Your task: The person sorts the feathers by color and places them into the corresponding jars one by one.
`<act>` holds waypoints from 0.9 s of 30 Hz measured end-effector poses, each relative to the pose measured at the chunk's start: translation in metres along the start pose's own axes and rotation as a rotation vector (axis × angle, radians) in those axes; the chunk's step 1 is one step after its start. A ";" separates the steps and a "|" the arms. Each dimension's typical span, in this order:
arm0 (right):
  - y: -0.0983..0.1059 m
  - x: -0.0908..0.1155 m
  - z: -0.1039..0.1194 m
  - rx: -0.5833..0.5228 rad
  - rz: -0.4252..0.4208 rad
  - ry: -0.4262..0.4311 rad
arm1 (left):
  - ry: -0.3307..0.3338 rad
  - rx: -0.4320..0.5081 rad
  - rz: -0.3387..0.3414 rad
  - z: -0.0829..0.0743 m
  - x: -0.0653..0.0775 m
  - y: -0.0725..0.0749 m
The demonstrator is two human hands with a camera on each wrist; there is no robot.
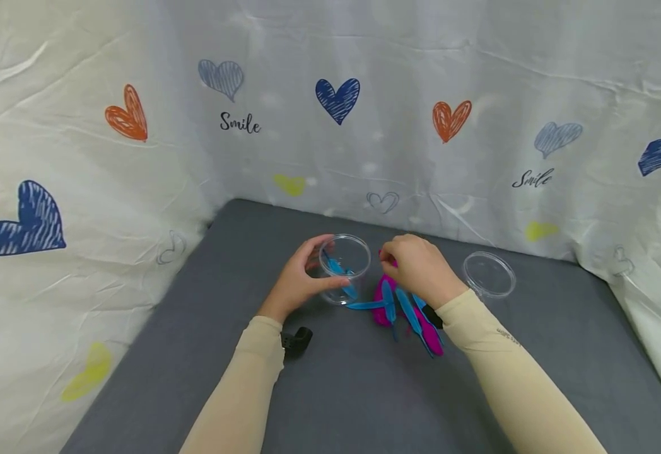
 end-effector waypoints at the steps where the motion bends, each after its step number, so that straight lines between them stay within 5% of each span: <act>1: -0.003 0.003 -0.003 0.000 0.007 -0.008 | -0.003 0.004 0.000 0.000 0.000 0.001; 13: -0.050 0.036 -0.034 0.033 0.048 -0.010 | -0.009 0.015 0.001 -0.003 -0.003 0.005; 27: -0.067 0.050 -0.041 0.078 0.039 -0.031 | -0.002 0.000 0.002 0.003 -0.002 0.000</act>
Point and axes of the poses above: each hand's wrist, its own x-axis away from the middle knuckle, its own y-axis out of the back of the hand, z = x × y, the point moved 4 cm from there along -x, towards the middle knuckle, and after that the axes turned 3 degrees about -x, right-handed, at the moved point
